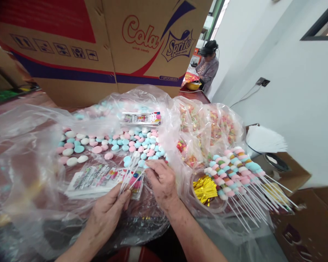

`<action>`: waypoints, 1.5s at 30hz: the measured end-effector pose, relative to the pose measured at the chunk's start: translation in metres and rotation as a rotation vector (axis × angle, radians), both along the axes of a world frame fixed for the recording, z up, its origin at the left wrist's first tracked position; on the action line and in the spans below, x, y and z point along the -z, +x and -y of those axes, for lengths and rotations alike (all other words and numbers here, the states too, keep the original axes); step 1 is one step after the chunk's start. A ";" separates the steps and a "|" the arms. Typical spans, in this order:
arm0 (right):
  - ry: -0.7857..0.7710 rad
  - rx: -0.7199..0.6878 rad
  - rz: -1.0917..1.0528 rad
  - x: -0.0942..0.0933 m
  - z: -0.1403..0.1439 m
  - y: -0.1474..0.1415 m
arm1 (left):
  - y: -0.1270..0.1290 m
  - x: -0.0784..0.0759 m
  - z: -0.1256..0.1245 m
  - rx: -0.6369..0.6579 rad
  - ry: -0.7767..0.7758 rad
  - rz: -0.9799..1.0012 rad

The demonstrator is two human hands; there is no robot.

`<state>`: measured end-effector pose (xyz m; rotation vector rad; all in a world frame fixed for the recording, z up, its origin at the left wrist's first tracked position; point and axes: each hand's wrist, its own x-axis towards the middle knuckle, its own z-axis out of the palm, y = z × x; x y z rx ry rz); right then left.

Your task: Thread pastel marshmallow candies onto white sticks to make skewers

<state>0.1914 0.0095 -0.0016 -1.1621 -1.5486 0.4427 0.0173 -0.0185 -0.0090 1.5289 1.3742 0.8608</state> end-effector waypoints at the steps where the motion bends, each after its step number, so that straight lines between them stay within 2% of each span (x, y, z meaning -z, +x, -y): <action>1: -0.030 0.007 -0.032 0.001 0.002 -0.004 | 0.000 0.001 0.000 0.004 0.003 0.005; 4: -0.078 -0.019 -0.054 0.004 0.010 -0.019 | -0.001 0.004 0.001 -0.005 -0.005 0.002; 8: -0.044 -0.128 0.068 0.000 0.018 -0.033 | -0.003 0.006 0.000 -0.037 -0.023 0.022; 10: -0.033 -0.144 0.157 -0.006 0.017 -0.026 | -0.003 0.006 0.000 -0.053 -0.031 0.049; 12: -0.038 -0.066 0.253 -0.015 0.011 -0.008 | -0.003 0.005 0.000 -0.055 -0.036 0.071; 14: -0.085 0.063 0.411 -0.024 0.002 0.015 | -0.003 0.003 0.000 -0.043 -0.029 0.076; 17: -0.299 0.078 0.833 -0.032 -0.010 0.039 | -0.001 0.000 0.000 -0.029 -0.006 0.053; 20: -0.417 0.035 1.174 -0.032 -0.013 0.040 | 0.000 -0.004 -0.001 -0.036 -0.005 0.036; 22: -0.414 0.034 1.273 -0.029 -0.012 0.035 | 0.000 -0.006 -0.001 -0.040 -0.013 0.034; 27: -0.375 0.057 1.242 -0.023 -0.013 0.035 | -0.001 -0.006 0.000 -0.027 0.000 0.041; 32: -0.433 0.058 1.143 -0.028 -0.024 0.042 | -0.001 -0.006 0.000 -0.028 -0.010 0.024; 40: -0.534 0.089 1.273 -0.018 -0.038 0.029 | 0.000 -0.006 0.000 -0.036 -0.038 0.017; 45: -0.569 0.086 1.320 -0.022 -0.036 0.023 | -0.003 -0.002 0.000 -0.020 -0.031 0.034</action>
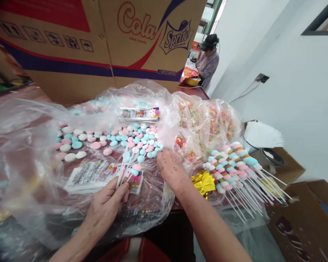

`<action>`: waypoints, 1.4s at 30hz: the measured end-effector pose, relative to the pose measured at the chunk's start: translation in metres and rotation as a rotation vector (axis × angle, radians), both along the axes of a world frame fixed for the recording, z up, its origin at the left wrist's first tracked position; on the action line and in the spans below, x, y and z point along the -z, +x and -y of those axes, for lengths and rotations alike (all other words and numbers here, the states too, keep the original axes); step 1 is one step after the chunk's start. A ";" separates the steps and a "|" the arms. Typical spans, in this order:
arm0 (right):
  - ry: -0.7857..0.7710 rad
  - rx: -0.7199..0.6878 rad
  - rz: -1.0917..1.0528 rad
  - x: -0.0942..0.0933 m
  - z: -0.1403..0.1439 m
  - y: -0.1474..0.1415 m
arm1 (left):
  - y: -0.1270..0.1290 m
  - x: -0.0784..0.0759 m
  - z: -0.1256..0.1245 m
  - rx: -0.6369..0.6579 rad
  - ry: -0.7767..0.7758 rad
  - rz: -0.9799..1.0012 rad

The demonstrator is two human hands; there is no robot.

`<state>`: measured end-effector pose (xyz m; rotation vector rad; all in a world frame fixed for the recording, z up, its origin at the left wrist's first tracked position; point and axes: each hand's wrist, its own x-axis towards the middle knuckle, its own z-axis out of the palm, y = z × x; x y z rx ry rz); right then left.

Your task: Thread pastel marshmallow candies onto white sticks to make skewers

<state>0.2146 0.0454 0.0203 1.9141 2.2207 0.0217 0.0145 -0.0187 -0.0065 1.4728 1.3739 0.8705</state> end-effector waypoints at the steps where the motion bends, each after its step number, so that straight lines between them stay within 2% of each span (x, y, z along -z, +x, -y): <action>1: 0.017 -0.001 0.005 -0.001 0.002 -0.001 | 0.000 0.000 0.000 0.005 0.001 0.004; 5: 0.097 -0.030 -0.033 -0.005 0.013 -0.006 | 0.000 -0.001 0.000 0.001 -0.009 -0.005; 7: 0.125 -0.023 -0.168 -0.004 0.017 -0.006 | 0.000 -0.002 0.000 -0.003 -0.010 -0.014; 9: 0.179 0.013 -0.445 0.000 0.019 -0.004 | 0.001 -0.003 0.000 0.010 -0.007 -0.028; 13: 0.247 0.174 -1.193 0.013 0.019 0.002 | 0.002 -0.003 0.001 0.050 0.045 -0.077; 15: 0.226 0.247 -1.416 0.018 0.019 0.002 | 0.002 -0.003 0.001 0.054 0.080 -0.101; 17: 0.215 0.293 -1.515 0.019 0.019 0.000 | 0.002 -0.002 0.001 0.051 0.098 -0.127; 25: 0.245 0.334 -1.538 0.013 0.024 -0.005 | 0.005 0.004 -0.001 0.049 0.115 -0.181; 34: 0.347 0.348 -1.481 0.014 0.027 -0.011 | 0.006 0.000 -0.001 0.034 0.136 -0.186; 37: 0.399 0.290 -1.366 0.015 0.031 -0.012 | 0.005 0.001 -0.001 0.033 0.142 -0.174; 42: 0.564 0.111 -1.128 0.015 0.038 -0.013 | 0.005 0.004 -0.001 0.041 0.151 -0.187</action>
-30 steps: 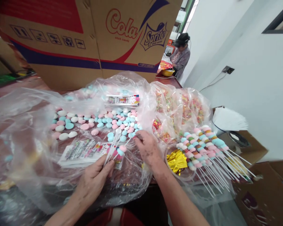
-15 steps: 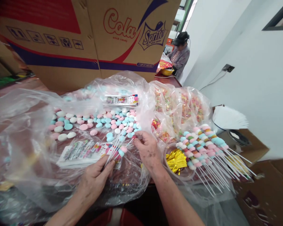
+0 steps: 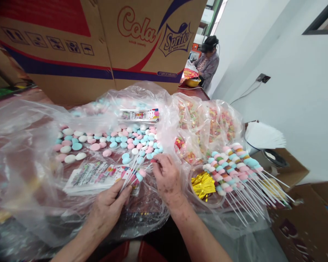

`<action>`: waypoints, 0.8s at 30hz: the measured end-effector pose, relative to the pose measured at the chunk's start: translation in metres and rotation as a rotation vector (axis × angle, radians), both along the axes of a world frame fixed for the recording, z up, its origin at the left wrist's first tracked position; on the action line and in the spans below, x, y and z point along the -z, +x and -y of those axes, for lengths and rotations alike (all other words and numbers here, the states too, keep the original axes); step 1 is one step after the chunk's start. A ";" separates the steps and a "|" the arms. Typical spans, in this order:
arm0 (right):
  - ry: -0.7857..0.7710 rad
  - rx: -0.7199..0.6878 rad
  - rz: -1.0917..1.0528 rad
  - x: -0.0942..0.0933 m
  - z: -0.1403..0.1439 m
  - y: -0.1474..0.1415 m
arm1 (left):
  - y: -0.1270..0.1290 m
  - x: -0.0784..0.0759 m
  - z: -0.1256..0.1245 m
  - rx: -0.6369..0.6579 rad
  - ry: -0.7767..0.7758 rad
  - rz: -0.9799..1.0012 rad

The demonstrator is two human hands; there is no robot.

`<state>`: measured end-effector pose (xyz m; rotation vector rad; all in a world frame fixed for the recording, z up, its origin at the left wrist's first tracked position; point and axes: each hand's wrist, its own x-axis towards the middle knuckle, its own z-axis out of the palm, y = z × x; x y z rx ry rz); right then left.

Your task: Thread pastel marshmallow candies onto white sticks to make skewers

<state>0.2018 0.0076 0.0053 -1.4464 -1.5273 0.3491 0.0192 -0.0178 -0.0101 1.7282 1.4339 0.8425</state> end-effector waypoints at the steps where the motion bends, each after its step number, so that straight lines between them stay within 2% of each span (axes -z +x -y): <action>1: 0.031 0.007 0.027 0.001 0.001 -0.001 | 0.000 0.000 0.000 0.001 0.001 -0.004; 6: 0.062 -0.005 -0.037 0.006 0.003 -0.007 | 0.000 0.000 0.001 -0.003 0.016 0.010; 11: -0.140 -0.087 -0.406 0.011 0.004 -0.012 | -0.001 -0.001 0.002 -0.006 0.013 0.016; 13: -0.181 -0.078 -0.475 0.010 0.004 -0.012 | -0.001 -0.001 0.001 0.004 0.013 0.023; 18: -0.023 -0.026 -0.159 0.007 0.006 -0.010 | -0.001 0.000 0.001 0.005 0.008 0.037; 22: -0.021 0.048 -0.094 0.009 0.005 -0.008 | 0.000 -0.001 0.001 0.008 -0.002 0.048; 24: -0.009 0.038 -0.041 0.009 0.004 -0.005 | 0.000 -0.002 0.001 0.008 -0.006 0.052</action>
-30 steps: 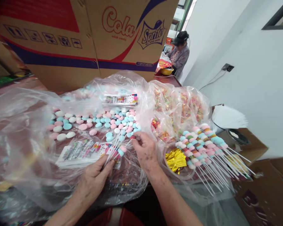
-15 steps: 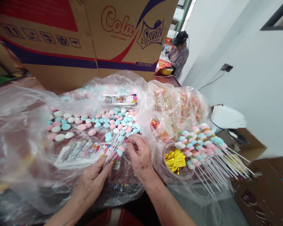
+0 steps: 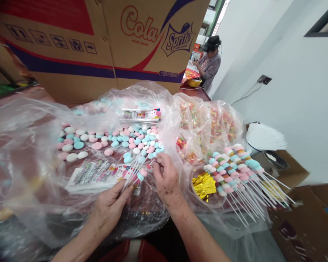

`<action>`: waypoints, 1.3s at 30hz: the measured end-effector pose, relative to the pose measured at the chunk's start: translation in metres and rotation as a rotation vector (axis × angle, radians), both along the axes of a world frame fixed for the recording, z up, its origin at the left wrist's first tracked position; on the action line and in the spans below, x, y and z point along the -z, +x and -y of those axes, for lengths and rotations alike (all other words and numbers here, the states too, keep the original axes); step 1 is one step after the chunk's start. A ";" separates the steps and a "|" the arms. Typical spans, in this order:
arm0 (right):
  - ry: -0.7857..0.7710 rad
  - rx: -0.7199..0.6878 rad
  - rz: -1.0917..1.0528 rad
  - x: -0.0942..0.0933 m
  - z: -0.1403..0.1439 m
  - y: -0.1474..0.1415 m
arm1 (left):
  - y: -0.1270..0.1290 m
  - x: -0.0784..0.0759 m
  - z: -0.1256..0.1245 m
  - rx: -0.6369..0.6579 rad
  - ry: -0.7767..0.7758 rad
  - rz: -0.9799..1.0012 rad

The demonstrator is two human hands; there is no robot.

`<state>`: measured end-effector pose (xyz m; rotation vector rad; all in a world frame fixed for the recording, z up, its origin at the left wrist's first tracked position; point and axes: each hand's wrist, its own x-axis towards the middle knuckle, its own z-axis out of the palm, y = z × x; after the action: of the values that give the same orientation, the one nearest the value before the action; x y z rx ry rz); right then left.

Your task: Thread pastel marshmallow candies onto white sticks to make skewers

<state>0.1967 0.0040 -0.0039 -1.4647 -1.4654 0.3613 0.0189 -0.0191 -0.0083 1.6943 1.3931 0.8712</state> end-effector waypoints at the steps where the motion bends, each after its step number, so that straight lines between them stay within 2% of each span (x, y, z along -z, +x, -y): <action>1: 0.015 -0.021 0.041 0.000 -0.001 0.002 | 0.000 0.000 0.000 0.002 -0.003 0.001; 4: 0.090 -0.085 0.122 -0.003 -0.002 0.006 | 0.000 0.000 0.000 0.017 -0.016 0.004; 7: 0.133 -0.137 0.045 -0.003 -0.001 0.004 | -0.001 0.000 0.000 0.021 -0.031 0.007; 9: 0.065 -0.151 -0.116 -0.001 0.003 -0.003 | -0.001 0.001 0.000 0.013 -0.049 0.002; 13: -0.216 -0.162 -0.540 0.003 0.012 -0.016 | 0.000 0.001 -0.001 -0.009 -0.102 0.004; 15: -0.286 -0.188 -0.613 0.000 0.012 -0.016 | 0.000 0.001 -0.001 -0.023 -0.115 0.017; 16: -0.287 -0.182 -0.584 -0.003 0.009 -0.013 | 0.000 0.001 0.000 -0.034 -0.113 0.023; 18: -0.259 -0.124 -0.382 -0.009 -0.001 -0.003 | 0.000 -0.001 0.000 -0.055 -0.104 0.038; 21: -0.252 -0.052 0.154 -0.015 -0.022 0.009 | -0.001 -0.001 0.000 -0.066 -0.100 0.063; 23: -0.295 -0.087 0.469 -0.016 -0.034 0.010 | -0.002 -0.001 0.000 -0.065 -0.116 0.079; 25: -0.336 -0.142 0.658 -0.015 -0.041 0.007 | -0.003 0.000 0.000 -0.071 -0.127 0.098; 28: -0.348 -0.168 0.717 -0.013 -0.042 0.000 | -0.004 0.001 0.000 -0.084 -0.133 0.124; 34: -0.295 -0.049 0.570 -0.010 -0.046 -0.001 | -0.005 0.004 0.000 -0.080 -0.135 0.161; 39: -0.327 -0.114 0.675 -0.006 -0.053 -0.010 | -0.005 0.004 0.000 -0.081 -0.146 0.171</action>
<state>0.1865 0.0574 0.0018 -1.8785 -2.1041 0.1819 0.0140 -0.0190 -0.0126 1.4286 1.3818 0.9143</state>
